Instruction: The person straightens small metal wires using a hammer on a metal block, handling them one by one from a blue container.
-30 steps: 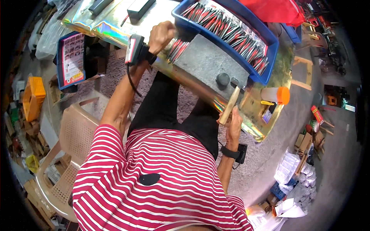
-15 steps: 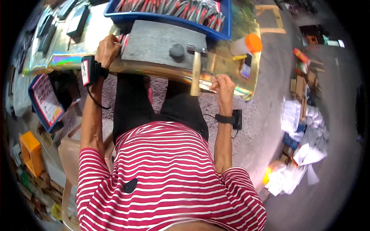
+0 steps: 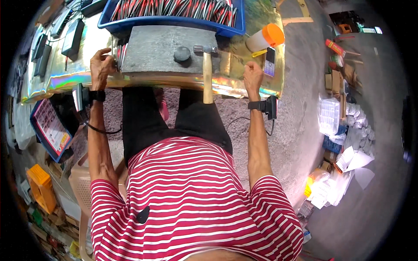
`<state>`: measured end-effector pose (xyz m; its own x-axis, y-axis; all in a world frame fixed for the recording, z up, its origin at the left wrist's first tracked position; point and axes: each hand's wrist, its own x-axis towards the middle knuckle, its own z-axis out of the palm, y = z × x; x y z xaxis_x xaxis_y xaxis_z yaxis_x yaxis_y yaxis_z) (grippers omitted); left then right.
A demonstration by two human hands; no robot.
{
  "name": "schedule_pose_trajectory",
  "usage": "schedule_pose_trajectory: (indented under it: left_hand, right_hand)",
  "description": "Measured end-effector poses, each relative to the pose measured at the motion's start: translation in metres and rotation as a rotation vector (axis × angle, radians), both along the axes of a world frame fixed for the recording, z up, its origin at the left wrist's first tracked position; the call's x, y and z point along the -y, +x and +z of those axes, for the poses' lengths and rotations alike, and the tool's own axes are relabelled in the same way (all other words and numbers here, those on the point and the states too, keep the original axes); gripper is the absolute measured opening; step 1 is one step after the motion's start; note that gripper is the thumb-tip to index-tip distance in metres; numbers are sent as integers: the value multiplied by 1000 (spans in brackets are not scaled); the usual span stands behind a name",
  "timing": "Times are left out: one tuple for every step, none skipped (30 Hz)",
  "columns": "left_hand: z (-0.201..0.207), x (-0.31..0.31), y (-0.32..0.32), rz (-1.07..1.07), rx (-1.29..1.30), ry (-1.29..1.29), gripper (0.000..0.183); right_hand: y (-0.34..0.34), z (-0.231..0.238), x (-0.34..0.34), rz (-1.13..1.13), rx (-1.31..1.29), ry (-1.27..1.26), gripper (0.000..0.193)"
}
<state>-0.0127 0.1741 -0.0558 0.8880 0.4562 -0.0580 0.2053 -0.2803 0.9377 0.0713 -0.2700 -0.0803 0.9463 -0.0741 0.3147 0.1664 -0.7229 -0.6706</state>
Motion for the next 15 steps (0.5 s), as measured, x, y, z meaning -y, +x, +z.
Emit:
schedule_pose_trajectory:
  left_hand:
    - [4,2,-3,14,39,-118,34]
    - [9,4,-7,42,22,-211,38]
    - [9,3,-10,42,22,-212,38]
    - [8,1,-13,53,84,-371,38]
    - [8,-1,-15,64,145,-529,38]
    - [7,-3,-17,67,145,-531,38]
    - [7,-4,-19,63,179,-628,37]
    - [6,-6,-21,60,213,-724,37]
    - [7,-5,-23,55,247,-823,37]
    - [8,-5,-25,38,255,-841,38]
    - [9,-4,-27,41,255,-843,38]
    - [13,-1,-29,20,276,-882,38]
    - [17,3,-30,-2,298,-921,39]
    - [20,7,-31,1,298,-923,39]
    - [24,10,-32,2,316,-951,38]
  right_hand:
    - [0,2,-1,-2,-1,-1,9]
    - [1,3,-1,17,-14,-8,9]
    - [1,4,-1,39,-27,-15,9]
    - [3,4,0,39,-27,-16,9]
    - [4,3,1,61,-17,-68,9]
    - [5,4,1,86,-9,-121,9]
    - [5,5,0,89,-10,-122,9]
    - [6,6,0,96,-30,-182,9]
    - [6,7,0,101,-49,-244,9]
    - [6,8,1,103,-51,-246,9]
    - [8,8,3,145,-58,-302,10]
    - [9,9,5,186,-66,-358,11]
    - [10,9,6,188,-67,-360,11]
    - [12,8,8,227,-39,-399,12]
    - [13,9,7,268,-10,-437,14]
